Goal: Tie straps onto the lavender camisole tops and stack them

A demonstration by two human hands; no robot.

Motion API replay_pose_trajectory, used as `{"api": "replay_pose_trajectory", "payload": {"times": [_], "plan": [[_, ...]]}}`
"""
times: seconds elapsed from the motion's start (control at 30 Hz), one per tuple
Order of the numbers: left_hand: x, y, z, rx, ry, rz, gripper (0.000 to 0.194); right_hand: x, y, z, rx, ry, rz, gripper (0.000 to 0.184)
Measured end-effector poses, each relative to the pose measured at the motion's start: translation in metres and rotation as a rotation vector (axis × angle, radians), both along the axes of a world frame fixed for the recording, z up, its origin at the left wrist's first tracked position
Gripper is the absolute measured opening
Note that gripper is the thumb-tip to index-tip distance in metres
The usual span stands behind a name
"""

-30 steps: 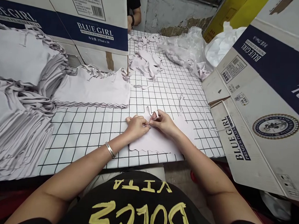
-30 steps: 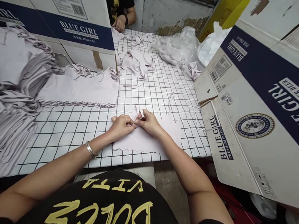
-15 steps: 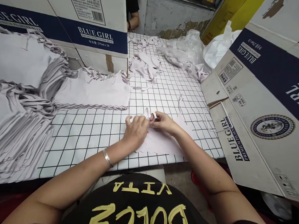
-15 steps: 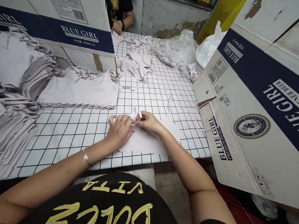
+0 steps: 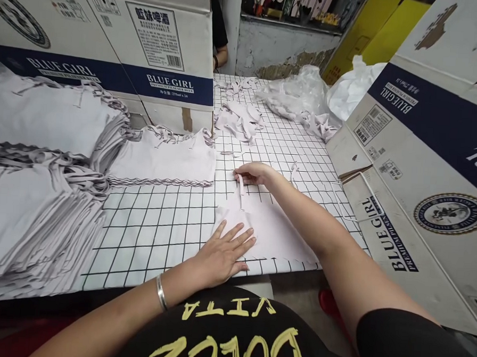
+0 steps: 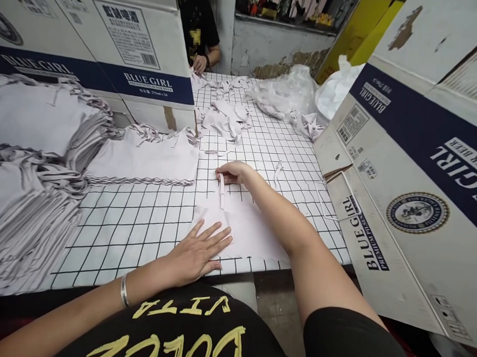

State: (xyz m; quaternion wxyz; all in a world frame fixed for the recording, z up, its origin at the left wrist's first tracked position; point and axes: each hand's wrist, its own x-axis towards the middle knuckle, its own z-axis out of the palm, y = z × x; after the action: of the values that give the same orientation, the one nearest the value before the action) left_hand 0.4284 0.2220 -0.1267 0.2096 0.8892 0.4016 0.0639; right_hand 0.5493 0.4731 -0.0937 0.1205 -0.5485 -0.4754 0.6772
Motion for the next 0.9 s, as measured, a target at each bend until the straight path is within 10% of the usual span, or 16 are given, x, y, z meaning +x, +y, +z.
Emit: {"api": "replay_pose_trajectory", "payload": {"times": [0.13, 0.3, 0.43, 0.57, 0.7, 0.9], "plan": [[-0.005, -0.006, -0.002, 0.016, 0.051, 0.122, 0.067, 0.015, -0.016, 0.009, 0.546, -0.330, 0.043, 0.029], [-0.020, -0.014, -0.006, 0.095, 0.087, 0.206, 0.069, 0.088, -0.111, -0.004, 1.094, -0.304, 0.024, 0.020], [0.006, 0.008, 0.013, 0.071, 0.023, 0.048, 0.064, 0.145, -0.151, -0.023, 1.036, -0.205, -0.202, 0.019], [0.072, 0.044, 0.032, 0.008, -0.075, -0.234, 0.059, 0.180, -0.100, -0.010, 0.887, -0.298, -0.575, 0.028], [0.120, 0.064, 0.020, -0.064, -0.021, -0.437, 0.067, 0.173, -0.040, -0.002, 0.501, -0.366, -0.402, 0.030], [0.126, 0.058, -0.005, -0.064, -0.018, -0.471, 0.072, 0.169, 0.003, 0.001, 0.236, -0.100, -0.323, 0.015]]}}
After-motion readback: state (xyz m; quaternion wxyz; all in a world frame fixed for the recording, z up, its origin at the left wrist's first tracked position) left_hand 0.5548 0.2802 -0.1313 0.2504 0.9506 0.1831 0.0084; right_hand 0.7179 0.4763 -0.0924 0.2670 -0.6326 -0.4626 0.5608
